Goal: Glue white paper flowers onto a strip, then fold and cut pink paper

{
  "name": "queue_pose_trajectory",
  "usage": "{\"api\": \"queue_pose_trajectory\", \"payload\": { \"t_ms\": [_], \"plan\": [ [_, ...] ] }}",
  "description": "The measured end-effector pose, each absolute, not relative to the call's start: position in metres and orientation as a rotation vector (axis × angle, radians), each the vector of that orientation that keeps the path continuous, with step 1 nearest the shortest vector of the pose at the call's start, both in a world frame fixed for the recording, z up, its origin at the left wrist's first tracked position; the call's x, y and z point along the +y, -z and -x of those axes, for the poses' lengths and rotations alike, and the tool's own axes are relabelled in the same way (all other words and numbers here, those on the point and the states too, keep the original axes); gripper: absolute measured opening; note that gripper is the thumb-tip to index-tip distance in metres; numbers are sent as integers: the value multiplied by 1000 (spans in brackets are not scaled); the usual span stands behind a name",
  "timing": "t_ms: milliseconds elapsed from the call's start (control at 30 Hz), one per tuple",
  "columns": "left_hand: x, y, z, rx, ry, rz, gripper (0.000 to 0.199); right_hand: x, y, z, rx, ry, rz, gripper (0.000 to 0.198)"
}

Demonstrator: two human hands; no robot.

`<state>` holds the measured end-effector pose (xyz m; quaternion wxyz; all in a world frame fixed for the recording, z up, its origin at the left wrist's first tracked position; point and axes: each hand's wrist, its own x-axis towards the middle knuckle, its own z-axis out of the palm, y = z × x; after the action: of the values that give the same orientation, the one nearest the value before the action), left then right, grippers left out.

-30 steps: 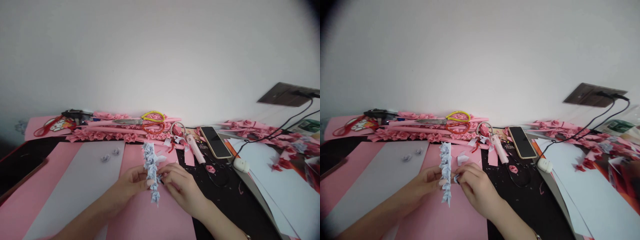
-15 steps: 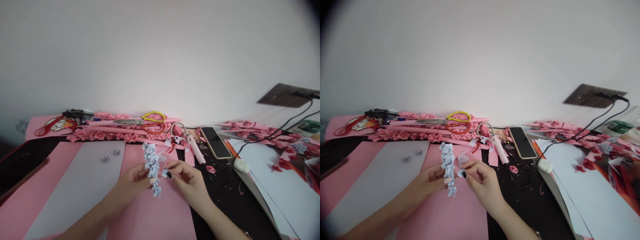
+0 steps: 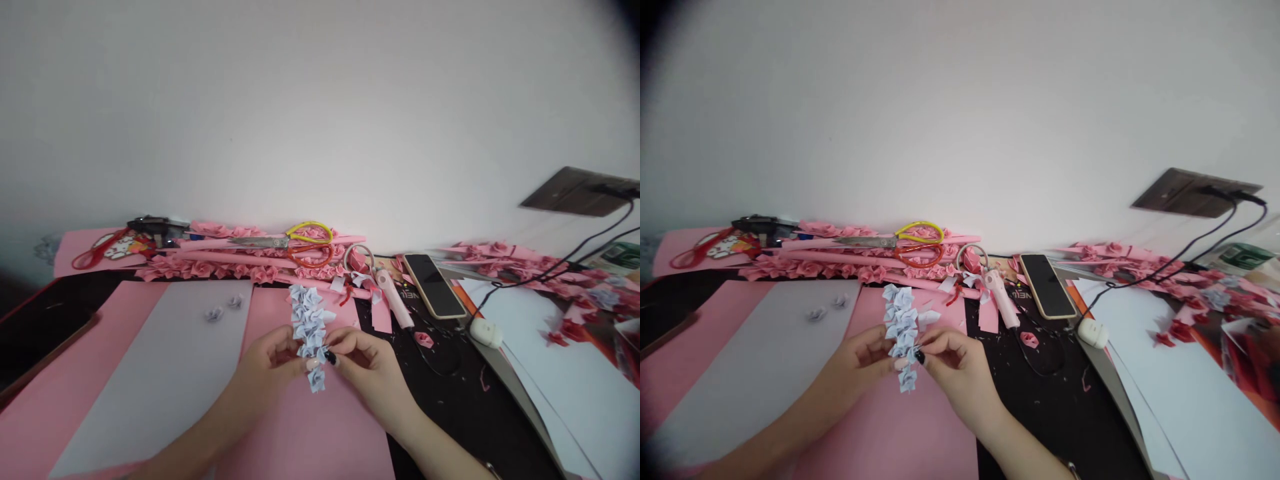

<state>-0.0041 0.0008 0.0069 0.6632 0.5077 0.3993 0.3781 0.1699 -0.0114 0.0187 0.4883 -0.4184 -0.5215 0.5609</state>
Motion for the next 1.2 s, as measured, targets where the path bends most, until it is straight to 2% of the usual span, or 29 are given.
{"api": "queue_pose_trajectory", "payload": {
  "t_ms": [633,1200],
  "plan": [
    [0,-11,4,980,-923,-1245,8,-12,-12,-167,-1048,-1535,968,3],
    [2,-4,1,914,-972,-1163,17,-13,-11,-165,-991,-1493,1021,5]
  ]
}}
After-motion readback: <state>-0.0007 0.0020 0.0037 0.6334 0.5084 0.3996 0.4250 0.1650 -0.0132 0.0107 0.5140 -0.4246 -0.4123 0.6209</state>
